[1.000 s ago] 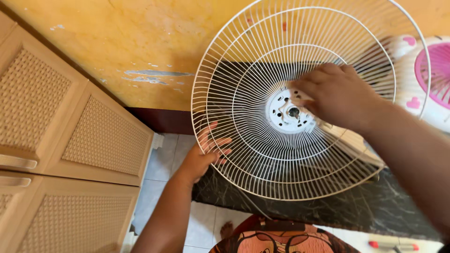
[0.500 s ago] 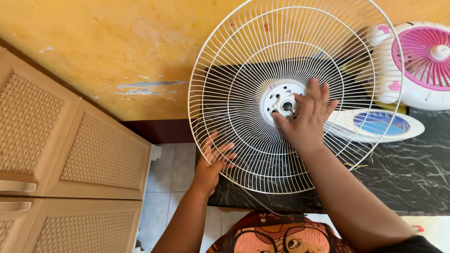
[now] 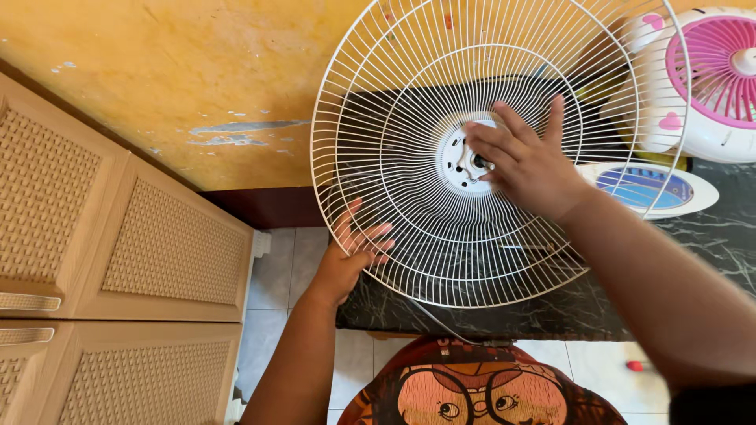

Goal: The person disassembles a blue electric fan by removing the front grille, the fan blades, and the rear grille using a screwdriver and hands. The components are placed on a nearby surface, leaving the motor base exposed.

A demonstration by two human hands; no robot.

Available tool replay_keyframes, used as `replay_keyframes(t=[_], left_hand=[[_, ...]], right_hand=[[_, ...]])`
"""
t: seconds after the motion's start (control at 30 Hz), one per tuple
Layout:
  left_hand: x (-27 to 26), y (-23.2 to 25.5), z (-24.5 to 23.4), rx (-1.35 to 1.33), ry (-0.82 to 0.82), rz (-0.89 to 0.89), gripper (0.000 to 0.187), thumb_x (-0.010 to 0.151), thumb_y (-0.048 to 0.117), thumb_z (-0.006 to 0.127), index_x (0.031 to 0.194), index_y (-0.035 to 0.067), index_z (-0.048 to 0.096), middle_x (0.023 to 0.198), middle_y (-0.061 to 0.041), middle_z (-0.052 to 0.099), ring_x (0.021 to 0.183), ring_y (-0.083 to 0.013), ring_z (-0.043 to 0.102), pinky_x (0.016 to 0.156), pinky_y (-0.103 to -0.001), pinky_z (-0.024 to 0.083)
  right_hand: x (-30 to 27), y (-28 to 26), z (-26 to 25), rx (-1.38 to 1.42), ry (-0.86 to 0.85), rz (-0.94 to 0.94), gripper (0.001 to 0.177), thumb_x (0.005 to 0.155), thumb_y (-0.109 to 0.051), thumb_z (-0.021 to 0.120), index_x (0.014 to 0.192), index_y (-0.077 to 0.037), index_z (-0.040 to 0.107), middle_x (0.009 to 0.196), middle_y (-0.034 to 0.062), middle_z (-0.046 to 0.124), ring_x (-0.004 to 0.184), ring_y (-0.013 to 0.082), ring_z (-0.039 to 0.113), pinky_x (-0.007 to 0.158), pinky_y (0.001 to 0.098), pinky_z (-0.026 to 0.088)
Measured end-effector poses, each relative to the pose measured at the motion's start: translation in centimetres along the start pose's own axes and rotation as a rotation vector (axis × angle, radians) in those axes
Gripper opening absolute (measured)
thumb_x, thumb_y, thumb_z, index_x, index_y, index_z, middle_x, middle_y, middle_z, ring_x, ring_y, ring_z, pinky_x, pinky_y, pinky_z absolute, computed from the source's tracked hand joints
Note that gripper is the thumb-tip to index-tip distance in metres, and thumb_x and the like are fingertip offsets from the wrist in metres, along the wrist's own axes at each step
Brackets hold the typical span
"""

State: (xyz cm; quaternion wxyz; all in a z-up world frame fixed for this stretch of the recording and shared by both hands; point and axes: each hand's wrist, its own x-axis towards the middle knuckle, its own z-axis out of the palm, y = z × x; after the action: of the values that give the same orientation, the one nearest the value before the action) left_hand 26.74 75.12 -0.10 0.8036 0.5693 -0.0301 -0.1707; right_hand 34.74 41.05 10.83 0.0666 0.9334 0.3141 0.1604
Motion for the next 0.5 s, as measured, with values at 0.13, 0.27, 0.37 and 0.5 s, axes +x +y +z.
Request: replay_keyframes(t=[0.13,0.27,0.37,0.5], left_hand=[[0.2,0.0,-0.3,0.006,-0.008,-0.015,0.093,0.086,-0.011,0.048,0.163,0.027,0.011,0.142,-0.021,0.060,0.119,-0.0265,0.066,0.093,-0.041,0.058],[0.0,0.2,0.0,0.015,0.010,-0.009,0.097,0.086,-0.012,0.047,0.164,0.029,0.007,0.141,-0.020,0.061,0.117,-0.0261,0.067,0.093,-0.039,0.057],[-0.2,0.2,0.6,-0.003,0.037,0.018,0.099,0.086,-0.013,0.047,0.163,0.031,0.004,0.139,-0.019,0.061,0.115,-0.0261,0.067,0.089,-0.038,0.057],[-0.5,-0.6,1.1,-0.009,0.110,0.019,0.099,0.085,-0.014,0.045,0.164,0.032,0.006,0.137,-0.018,0.063,0.113,-0.0274,0.068,0.085,-0.037,0.058]], right_hand=[[1.6,2.0,-3.1,-0.170,-0.147,-0.202,0.081,0.082,-0.042,0.072,0.153,-0.041,0.034,0.167,-0.0140,0.028,0.156,0.0252,0.017,0.119,0.0722,-0.005],[1.2,2.1,-3.3,-0.148,-0.128,-0.097,0.087,0.080,-0.045,0.073,0.158,-0.044,0.034,0.168,-0.0096,0.029,0.156,0.0268,0.017,0.121,0.0682,-0.003],[-0.5,0.9,-1.6,0.196,0.087,0.169,0.094,0.079,-0.055,0.074,0.159,-0.024,0.035,0.167,0.0074,0.030,0.157,0.0360,0.015,0.122,0.0695,-0.001],[-2.4,-3.4,2.6,0.399,0.273,0.514,0.097,0.079,-0.063,0.078,0.152,-0.009,0.043,0.169,0.0233,0.024,0.160,0.0452,0.007,0.122,0.0715,0.000]])
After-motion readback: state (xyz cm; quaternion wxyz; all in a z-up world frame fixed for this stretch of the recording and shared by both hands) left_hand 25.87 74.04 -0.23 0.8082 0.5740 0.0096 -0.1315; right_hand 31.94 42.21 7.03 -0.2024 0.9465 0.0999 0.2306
